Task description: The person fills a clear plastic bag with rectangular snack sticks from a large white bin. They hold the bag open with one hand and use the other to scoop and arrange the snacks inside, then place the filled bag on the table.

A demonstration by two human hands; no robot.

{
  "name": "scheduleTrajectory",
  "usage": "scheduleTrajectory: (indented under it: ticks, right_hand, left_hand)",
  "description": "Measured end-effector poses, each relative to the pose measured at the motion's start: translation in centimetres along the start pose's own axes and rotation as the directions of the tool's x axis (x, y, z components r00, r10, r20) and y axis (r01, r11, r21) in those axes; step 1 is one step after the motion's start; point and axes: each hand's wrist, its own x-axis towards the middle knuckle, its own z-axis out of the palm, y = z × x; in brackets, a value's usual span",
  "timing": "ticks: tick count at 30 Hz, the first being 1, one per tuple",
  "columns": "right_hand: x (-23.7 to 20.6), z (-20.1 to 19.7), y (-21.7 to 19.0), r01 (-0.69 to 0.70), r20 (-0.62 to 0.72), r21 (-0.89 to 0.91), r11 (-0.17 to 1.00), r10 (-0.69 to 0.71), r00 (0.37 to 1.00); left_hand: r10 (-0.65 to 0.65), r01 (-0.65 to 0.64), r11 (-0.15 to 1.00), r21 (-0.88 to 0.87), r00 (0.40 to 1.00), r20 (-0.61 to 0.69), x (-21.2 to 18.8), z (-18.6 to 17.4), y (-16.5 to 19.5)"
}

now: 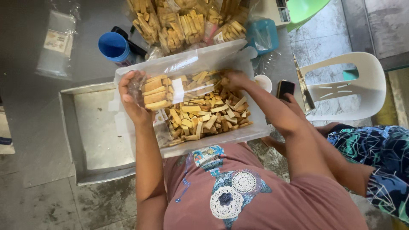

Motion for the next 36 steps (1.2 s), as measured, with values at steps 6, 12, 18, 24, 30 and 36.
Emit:
scheduleTrajectory:
  ticks: [6, 12, 18, 24, 30, 36]
  right_hand:
    - [-0.5, -2.4, -0.9, -0.258, 0.131, 0.402, 0.878, 0.224, 0.966]
    - [0.7, 1.7, -2.8, 0.239, -0.182, -0.137, 0.961, -0.262, 0.948]
    - [1.1, 1.8, -3.1, 0.220, -0.045, -0.149, 0.964, -0.229, 0.972]
    - [-0.5, 1.1, -3.8, 0.135, -0.238, -0.133, 0.982, -0.164, 0.957]
    - [-0.2, 1.2, -3.6, 0.154, -0.235, -0.054, 0.987, -0.162, 0.958]
    - [0.8, 0.4, -2.8, 0.006, -0.253, 0.043, 0.999, 0.005, 0.968]
  left_hand:
    - [0.002, -0.002, 1.000, -0.012, 1.000, -0.006, 0.0, -0.2, -0.3]
    - [-0.009, 0.009, 1.000, -0.014, 1.000, -0.003, 0.0, -0.4, -0.4]
    - [-0.011, 0.011, 1.000, -0.011, 1.000, -0.014, -0.3, -0.6, -0.3]
    - [0.005, -0.005, 1.000, -0.024, 1.000, 0.000, 0.0, -0.3, -0.2]
    - [0.017, -0.017, 1.000, -0.019, 1.000, -0.006, -0.4, -0.1, 0.1]
    - [0.015, -0.015, 0.998, -0.053, 1.000, -0.010, -0.1, -0.3, 0.0]
